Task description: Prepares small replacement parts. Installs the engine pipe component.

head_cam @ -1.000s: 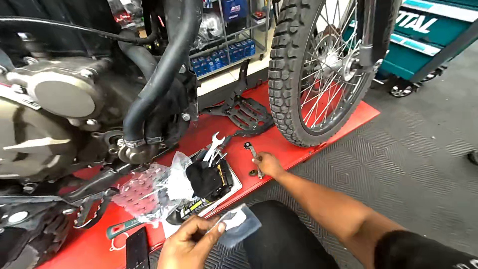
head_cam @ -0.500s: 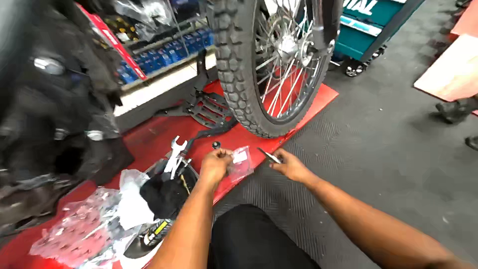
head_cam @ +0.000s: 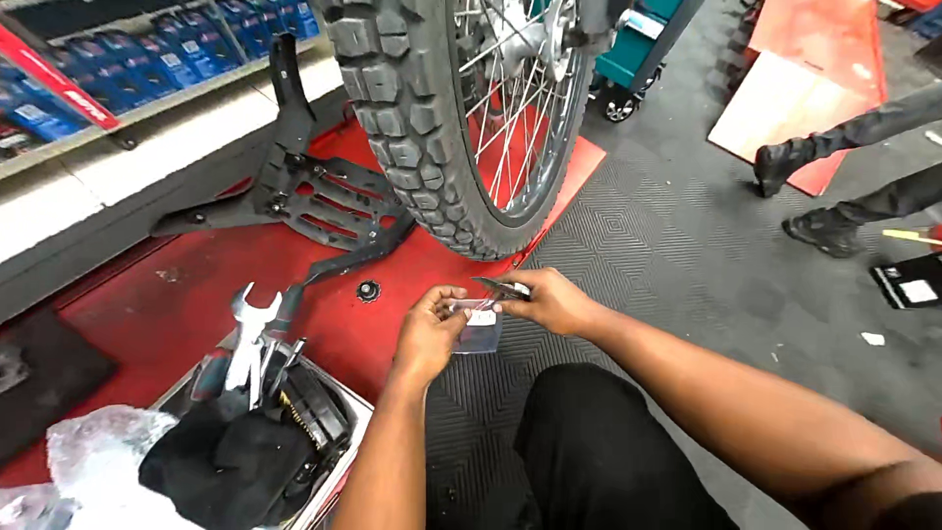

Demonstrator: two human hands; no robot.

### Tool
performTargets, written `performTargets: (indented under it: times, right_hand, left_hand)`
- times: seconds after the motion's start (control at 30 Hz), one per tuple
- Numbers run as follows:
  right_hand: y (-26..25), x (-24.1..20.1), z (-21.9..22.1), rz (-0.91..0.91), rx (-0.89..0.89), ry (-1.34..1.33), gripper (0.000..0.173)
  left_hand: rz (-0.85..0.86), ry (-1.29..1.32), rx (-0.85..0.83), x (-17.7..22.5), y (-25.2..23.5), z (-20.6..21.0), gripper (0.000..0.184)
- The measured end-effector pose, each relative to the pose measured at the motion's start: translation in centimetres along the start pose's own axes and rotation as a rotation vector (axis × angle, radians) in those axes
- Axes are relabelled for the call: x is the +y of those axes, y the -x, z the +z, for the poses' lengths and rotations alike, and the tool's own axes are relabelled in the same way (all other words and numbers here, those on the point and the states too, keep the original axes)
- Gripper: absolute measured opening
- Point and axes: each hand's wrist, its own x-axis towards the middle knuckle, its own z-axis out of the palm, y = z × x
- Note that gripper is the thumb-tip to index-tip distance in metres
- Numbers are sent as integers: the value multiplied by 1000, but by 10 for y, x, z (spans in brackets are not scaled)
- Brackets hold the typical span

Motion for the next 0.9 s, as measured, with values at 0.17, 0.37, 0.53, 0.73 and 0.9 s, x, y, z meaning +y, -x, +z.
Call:
performTargets:
  times: [0.17,0.37,0.53,0.73,0.9]
  right_hand:
    - [-28,9,28,154,-38,190,29]
    - [-18,16,26,297,-191,404,36]
    - [-34,33,22,211,-244,560,30]
    - [-89,26,69,33,-293,733,34]
    - [-106,18,87,32,-372,803,38]
  left_hand:
    - [-92,-169,301,-25,-24,5,17]
    - [-206,-392,541,-58,-58,13,44]
    - [48,-866,369,-83,-36,37,39]
    - [17,-1071,187,-95,-29,39,52]
    - [-27,-1127,270,-90,-34,33,43]
